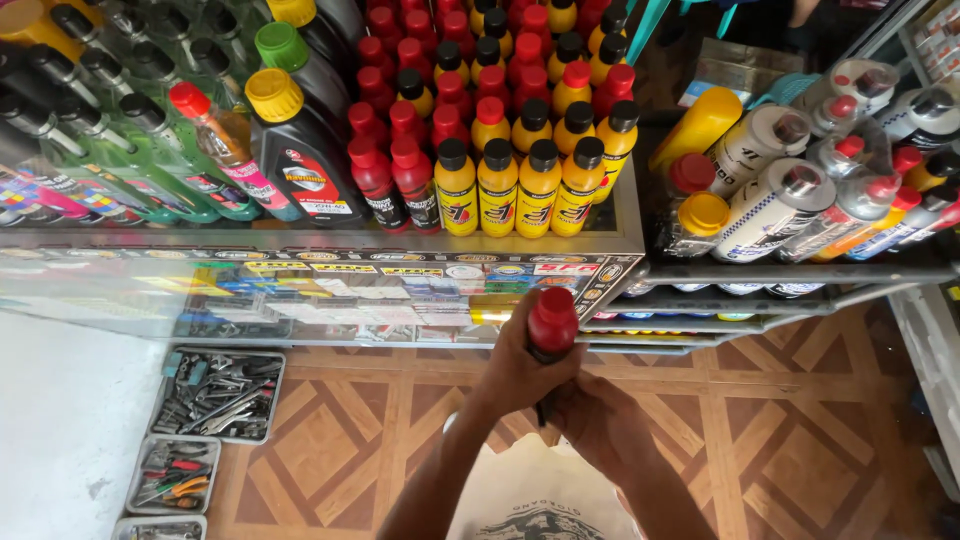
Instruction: Inspecting and organizing various automotive fluid and spray bottles on a shelf.
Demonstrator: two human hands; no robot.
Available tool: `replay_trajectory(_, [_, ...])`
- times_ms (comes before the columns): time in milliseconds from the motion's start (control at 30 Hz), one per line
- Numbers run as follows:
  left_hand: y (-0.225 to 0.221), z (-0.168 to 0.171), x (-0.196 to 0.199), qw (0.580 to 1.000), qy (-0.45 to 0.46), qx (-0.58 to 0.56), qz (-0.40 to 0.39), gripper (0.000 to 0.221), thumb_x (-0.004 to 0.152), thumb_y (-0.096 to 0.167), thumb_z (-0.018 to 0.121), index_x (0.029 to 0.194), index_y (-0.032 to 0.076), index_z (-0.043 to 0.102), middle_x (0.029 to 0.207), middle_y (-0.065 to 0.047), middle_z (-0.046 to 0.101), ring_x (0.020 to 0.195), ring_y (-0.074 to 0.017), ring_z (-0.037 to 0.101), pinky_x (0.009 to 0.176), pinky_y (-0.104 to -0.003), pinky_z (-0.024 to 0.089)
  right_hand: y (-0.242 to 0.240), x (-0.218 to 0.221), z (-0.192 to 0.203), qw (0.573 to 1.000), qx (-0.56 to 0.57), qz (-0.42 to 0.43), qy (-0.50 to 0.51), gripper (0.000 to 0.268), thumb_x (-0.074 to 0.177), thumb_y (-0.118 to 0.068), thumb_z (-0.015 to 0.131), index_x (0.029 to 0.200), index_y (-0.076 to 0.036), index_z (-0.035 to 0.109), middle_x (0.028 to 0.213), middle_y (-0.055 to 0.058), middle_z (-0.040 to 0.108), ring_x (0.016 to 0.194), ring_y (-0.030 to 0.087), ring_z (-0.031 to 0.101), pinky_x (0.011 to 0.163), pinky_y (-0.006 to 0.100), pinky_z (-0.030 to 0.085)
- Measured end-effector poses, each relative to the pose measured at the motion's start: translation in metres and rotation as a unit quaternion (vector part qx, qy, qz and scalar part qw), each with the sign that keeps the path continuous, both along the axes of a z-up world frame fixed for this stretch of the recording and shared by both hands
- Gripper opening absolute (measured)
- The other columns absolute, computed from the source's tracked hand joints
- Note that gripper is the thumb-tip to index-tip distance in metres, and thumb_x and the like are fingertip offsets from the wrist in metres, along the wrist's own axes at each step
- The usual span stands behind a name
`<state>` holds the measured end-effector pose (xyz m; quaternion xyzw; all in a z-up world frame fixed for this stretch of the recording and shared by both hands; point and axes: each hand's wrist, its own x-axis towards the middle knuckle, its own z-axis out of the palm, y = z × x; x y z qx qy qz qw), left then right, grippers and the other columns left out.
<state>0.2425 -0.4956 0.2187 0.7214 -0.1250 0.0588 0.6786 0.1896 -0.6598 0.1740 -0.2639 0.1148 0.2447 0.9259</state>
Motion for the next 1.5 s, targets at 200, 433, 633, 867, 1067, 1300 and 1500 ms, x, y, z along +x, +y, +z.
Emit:
replay_trajectory(200, [0.027,-0.016,0.004,0.984,0.041,-0.041,-0.169,0.043,0.077,0.006,0.078,0.116,0.007,0.061,0.098,-0.002,0.07,0.084,-0.0157,0.063,0.083,-0.03,0.056,-0.029,0.016,-0.012,0.985,-0.121,0.12,-0.03,0.049,0.093,-0.007,0.053,0.135,0.017,0.056,0.104,0.03,0.073,0.085,0.031,0.064,0.067,0.034,0.048])
replay_trajectory(433, [0.02,-0.007,-0.001,0.976,0.118,0.012,-0.18,0.052,0.075,0.014,0.077,0.124,0.004,0.062,0.1,-0.004,0.071,0.083,-0.0161,0.062,0.081,-0.031,0.055,-0.016,0.037,0.077,0.876,-0.312,-0.093,-0.356,0.043,0.098,0.005,0.038,0.14,0.005,0.046,0.153,0.021,0.055,0.119,0.023,0.059,0.104,0.033,0.044])
replay_trajectory(633, [0.002,-0.05,-0.015,0.953,0.21,-0.096,-0.194,0.049,0.067,0.024,0.093,0.109,0.012,0.069,0.096,-0.007,0.071,0.092,-0.0237,0.067,0.092,-0.045,0.053,0.011,0.063,0.094,0.841,-0.278,0.047,-0.462,0.067,0.095,-0.004,0.063,0.155,0.004,0.032,0.106,0.021,0.071,0.099,0.029,0.071,0.097,0.043,0.052])
replay_trajectory(867, [0.01,-0.002,-0.01,0.961,0.197,-0.095,-0.168,0.058,0.075,0.01,0.073,0.129,0.002,0.055,0.104,-0.007,0.069,0.088,-0.0141,0.061,0.079,-0.029,0.053,0.03,0.016,0.078,0.784,-0.453,0.009,-0.425,0.111,0.064,-0.009,0.051,0.163,0.001,0.0,0.17,0.023,0.018,0.154,0.039,0.026,0.119,0.046,0.029])
replay_trajectory(1067, [0.013,0.026,-0.011,0.982,0.133,0.076,-0.111,0.053,0.074,0.023,0.079,0.119,0.007,0.055,0.1,-0.01,0.074,0.082,-0.0211,0.071,0.071,-0.036,0.057,0.029,0.0,0.023,0.531,-0.59,-0.155,-0.589,0.083,0.096,-0.042,0.041,0.161,0.006,0.02,0.171,0.033,0.006,0.16,0.056,0.011,0.126,0.068,0.022])
replay_trajectory(1300, [0.031,0.045,-0.014,0.977,0.033,0.171,-0.127,0.042,0.075,0.004,0.07,0.114,0.001,0.055,0.096,-0.018,0.074,0.076,-0.0379,0.07,0.064,-0.045,0.053,0.034,0.028,0.119,0.338,-0.743,-0.087,-0.571,0.046,0.083,-0.028,0.069,0.121,-0.004,0.064,0.126,0.013,0.062,0.11,0.035,0.06,0.098,0.049,0.047])
replay_trajectory(1500, [0.045,0.02,-0.019,0.98,0.079,0.15,-0.105,0.063,0.071,0.016,0.075,0.13,0.005,0.057,0.1,-0.013,0.075,0.08,-0.0272,0.07,0.069,-0.037,0.056,0.039,0.045,0.088,0.71,-0.61,0.024,-0.351,0.029,0.084,-0.014,0.073,0.113,-0.009,0.069,0.094,0.004,0.076,0.076,0.017,0.07,0.07,0.03,0.059])
